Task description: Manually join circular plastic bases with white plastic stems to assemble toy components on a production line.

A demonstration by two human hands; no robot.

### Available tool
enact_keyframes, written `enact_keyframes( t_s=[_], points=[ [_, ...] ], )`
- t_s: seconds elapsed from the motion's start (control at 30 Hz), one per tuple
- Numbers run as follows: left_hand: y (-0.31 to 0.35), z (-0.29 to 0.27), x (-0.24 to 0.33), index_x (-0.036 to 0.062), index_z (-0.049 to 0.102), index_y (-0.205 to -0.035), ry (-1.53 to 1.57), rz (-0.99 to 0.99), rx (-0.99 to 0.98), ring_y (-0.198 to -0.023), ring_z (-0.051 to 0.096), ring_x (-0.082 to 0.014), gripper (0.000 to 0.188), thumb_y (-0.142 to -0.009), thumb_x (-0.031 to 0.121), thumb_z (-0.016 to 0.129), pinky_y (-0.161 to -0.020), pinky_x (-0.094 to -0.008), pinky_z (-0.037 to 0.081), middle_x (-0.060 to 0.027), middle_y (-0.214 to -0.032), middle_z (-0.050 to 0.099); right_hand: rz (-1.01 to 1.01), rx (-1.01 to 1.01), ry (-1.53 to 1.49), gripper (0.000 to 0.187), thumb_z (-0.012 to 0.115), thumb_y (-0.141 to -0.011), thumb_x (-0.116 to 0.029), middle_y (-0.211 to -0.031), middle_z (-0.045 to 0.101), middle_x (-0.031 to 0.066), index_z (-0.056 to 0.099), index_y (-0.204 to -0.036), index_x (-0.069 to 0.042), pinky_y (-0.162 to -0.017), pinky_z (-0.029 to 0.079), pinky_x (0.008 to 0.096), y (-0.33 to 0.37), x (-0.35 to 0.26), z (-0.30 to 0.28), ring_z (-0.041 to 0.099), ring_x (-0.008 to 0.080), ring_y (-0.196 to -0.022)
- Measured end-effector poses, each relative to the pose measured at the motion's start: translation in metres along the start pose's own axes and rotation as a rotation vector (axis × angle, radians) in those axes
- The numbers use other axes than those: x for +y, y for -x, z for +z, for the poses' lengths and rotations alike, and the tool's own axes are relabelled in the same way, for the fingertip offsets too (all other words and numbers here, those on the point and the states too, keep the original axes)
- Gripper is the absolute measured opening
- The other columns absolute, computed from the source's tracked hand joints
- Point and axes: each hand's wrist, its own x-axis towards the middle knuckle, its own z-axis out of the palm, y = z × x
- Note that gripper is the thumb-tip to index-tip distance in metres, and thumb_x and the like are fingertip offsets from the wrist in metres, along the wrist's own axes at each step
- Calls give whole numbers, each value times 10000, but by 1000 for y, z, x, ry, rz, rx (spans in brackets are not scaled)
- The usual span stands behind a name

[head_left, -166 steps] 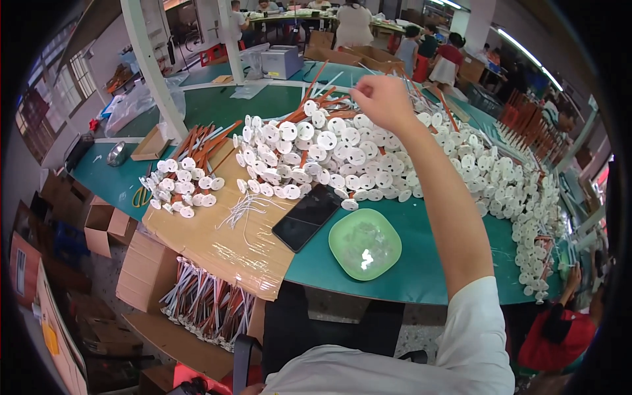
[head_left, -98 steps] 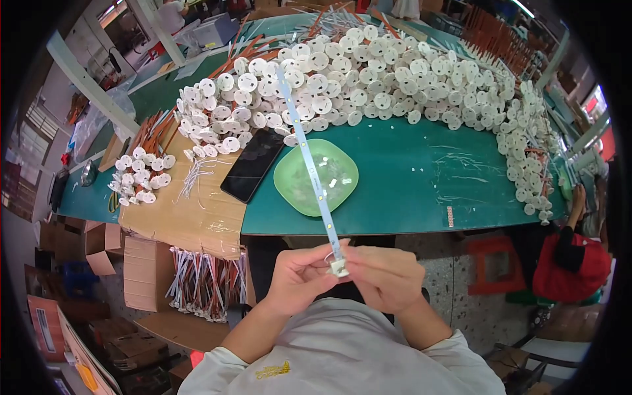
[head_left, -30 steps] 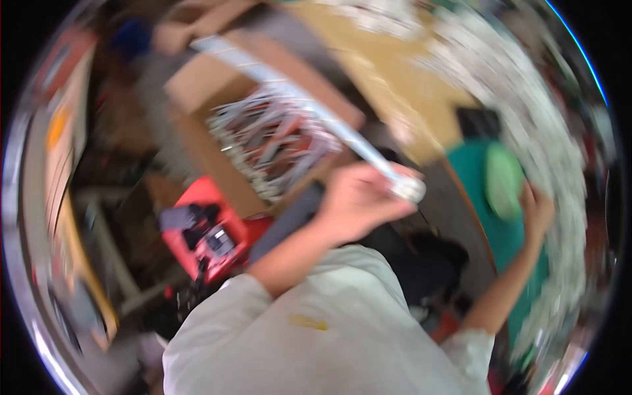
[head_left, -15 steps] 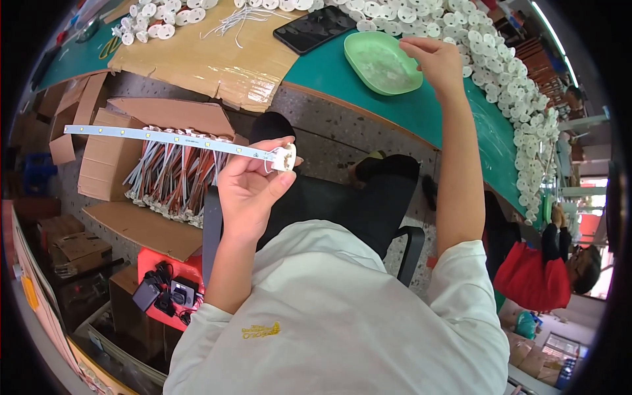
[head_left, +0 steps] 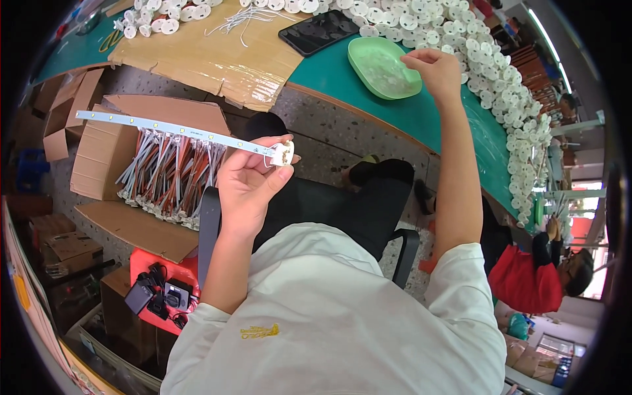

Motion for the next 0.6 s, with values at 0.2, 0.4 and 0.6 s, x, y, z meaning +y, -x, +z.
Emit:
enact_keyframes(
  t_s=[0.2,0.4,0.6],
  points=[
    [-1,-2,3,-42,563,-1180,-48,3,3,-999,635,-217,381,-817,-61,675,-923,-363,505,-186,-1202,609,66,18,-134,210,748,-798,-188,-808,719,50,728,-917,-17,-671,521,234,2,-5,3,696,114,-799],
    [-3,-3,-3,-46,568,-1171,-30,-5,18,-1001,636,-205,384,-806,-85,680,-906,-338,515,-168,-1180,621,63,-135,-376,218,709,-843,-139,-902,697,68,685,-976,32,-757,541,262,-5,6,-3,673,152,-836],
    [-3,-3,-7,-52,567,-1171,-46,-23,17,-995,634,-194,384,-805,-94,675,-903,-330,516,-162,-1182,620,167,-378,-485,216,694,-857,-165,-985,677,49,683,-999,-4,-838,515,327,3,-4,-16,606,146,-935]
  ],
)
